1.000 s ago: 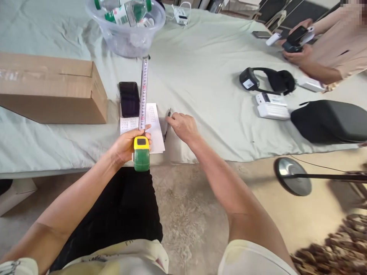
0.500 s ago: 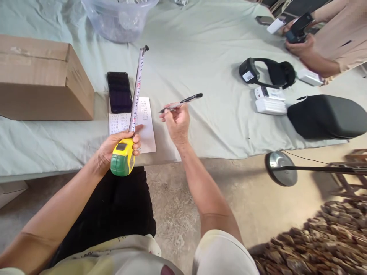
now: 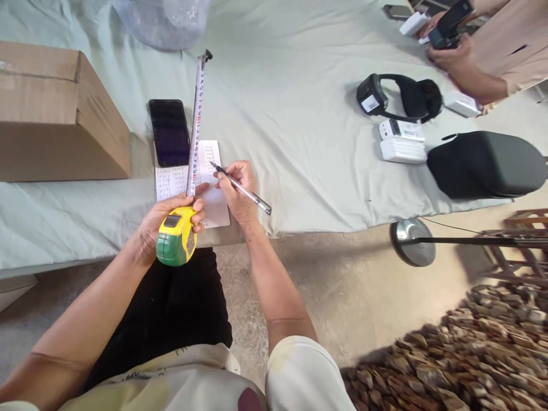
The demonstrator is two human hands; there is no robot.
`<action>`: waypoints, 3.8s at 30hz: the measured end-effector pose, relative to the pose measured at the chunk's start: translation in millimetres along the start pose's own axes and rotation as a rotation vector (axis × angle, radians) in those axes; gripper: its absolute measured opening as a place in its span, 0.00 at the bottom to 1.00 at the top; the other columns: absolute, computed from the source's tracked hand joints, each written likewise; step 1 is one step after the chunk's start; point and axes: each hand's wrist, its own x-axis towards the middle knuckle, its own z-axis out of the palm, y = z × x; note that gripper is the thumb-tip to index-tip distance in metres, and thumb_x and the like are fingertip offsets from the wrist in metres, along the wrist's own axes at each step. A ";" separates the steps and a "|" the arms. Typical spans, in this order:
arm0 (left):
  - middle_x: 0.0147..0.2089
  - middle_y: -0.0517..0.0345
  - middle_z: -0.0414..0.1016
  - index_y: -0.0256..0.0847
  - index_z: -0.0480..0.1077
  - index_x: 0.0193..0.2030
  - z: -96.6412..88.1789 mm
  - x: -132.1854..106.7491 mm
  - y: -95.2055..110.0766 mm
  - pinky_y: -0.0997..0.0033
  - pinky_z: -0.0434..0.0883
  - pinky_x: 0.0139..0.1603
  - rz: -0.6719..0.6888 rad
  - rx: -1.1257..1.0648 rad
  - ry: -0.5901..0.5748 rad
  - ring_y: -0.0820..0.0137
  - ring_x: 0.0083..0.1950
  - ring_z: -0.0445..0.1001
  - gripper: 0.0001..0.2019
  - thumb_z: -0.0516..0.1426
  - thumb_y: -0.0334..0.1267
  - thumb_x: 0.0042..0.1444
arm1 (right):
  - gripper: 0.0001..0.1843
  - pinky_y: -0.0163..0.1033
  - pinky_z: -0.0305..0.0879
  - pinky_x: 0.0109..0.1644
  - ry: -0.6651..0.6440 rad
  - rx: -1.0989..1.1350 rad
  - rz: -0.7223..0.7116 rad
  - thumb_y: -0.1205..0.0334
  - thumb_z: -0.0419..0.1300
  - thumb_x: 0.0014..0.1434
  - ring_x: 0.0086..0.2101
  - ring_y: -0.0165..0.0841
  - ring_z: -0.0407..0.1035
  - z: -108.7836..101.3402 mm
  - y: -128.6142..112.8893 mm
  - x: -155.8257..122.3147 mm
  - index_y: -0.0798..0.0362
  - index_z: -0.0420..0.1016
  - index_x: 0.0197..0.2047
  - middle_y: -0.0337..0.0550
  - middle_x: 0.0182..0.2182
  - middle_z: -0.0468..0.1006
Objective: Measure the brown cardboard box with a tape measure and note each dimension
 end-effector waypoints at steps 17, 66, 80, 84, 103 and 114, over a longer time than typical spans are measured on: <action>0.31 0.58 0.74 0.38 0.74 0.53 -4.0 -0.3 0.3 0.71 0.74 0.28 -0.014 0.004 -0.021 0.70 0.28 0.73 0.14 0.54 0.27 0.63 | 0.02 0.38 0.69 0.35 -0.043 -0.274 -0.043 0.64 0.59 0.56 0.30 0.31 0.72 1.6 -3.8 1.6 0.48 0.74 0.32 0.34 0.29 0.79; 0.31 0.57 0.75 0.37 0.73 0.46 0.6 -2.4 1.8 0.71 0.75 0.26 -0.022 0.007 0.013 0.70 0.26 0.74 0.10 0.54 0.25 0.61 | 0.03 0.37 0.67 0.34 0.022 -0.333 -0.035 0.63 0.56 0.55 0.29 0.31 0.70 3.4 -3.3 -0.6 0.47 0.70 0.31 0.34 0.27 0.76; 0.31 0.57 0.75 0.37 0.73 0.46 2.8 -3.8 1.4 0.71 0.75 0.26 -0.021 0.002 0.016 0.70 0.26 0.74 0.10 0.53 0.25 0.62 | 0.03 0.37 0.66 0.33 -0.015 -0.353 -0.018 0.64 0.56 0.55 0.28 0.31 0.68 5.5 -4.9 0.6 0.47 0.69 0.31 0.33 0.25 0.74; 0.31 0.57 0.75 0.37 0.73 0.46 3.2 -3.8 1.3 0.71 0.75 0.26 -0.028 0.008 0.022 0.70 0.26 0.74 0.10 0.53 0.25 0.61 | 0.03 0.37 0.66 0.33 -0.007 -0.356 -0.020 0.64 0.56 0.54 0.28 0.32 0.68 5.7 -4.8 -0.2 0.47 0.69 0.30 0.34 0.25 0.75; 0.31 0.57 0.75 0.35 0.74 0.49 2.3 -4.2 1.7 0.71 0.75 0.27 -0.024 0.009 0.019 0.70 0.26 0.74 0.12 0.53 0.25 0.62 | 0.03 0.37 0.66 0.34 0.015 -0.362 -0.029 0.64 0.56 0.54 0.28 0.32 0.69 5.2 -3.5 0.0 0.47 0.69 0.30 0.35 0.26 0.76; 0.31 0.58 0.75 0.35 0.72 0.53 -0.7 -2.9 1.4 0.71 0.75 0.27 -0.017 0.015 -0.009 0.70 0.27 0.74 0.14 0.51 0.25 0.64 | 0.04 0.37 0.66 0.33 0.090 -0.323 -0.029 0.62 0.55 0.55 0.28 0.31 0.69 3.5 -4.3 -0.9 0.49 0.70 0.30 0.35 0.25 0.74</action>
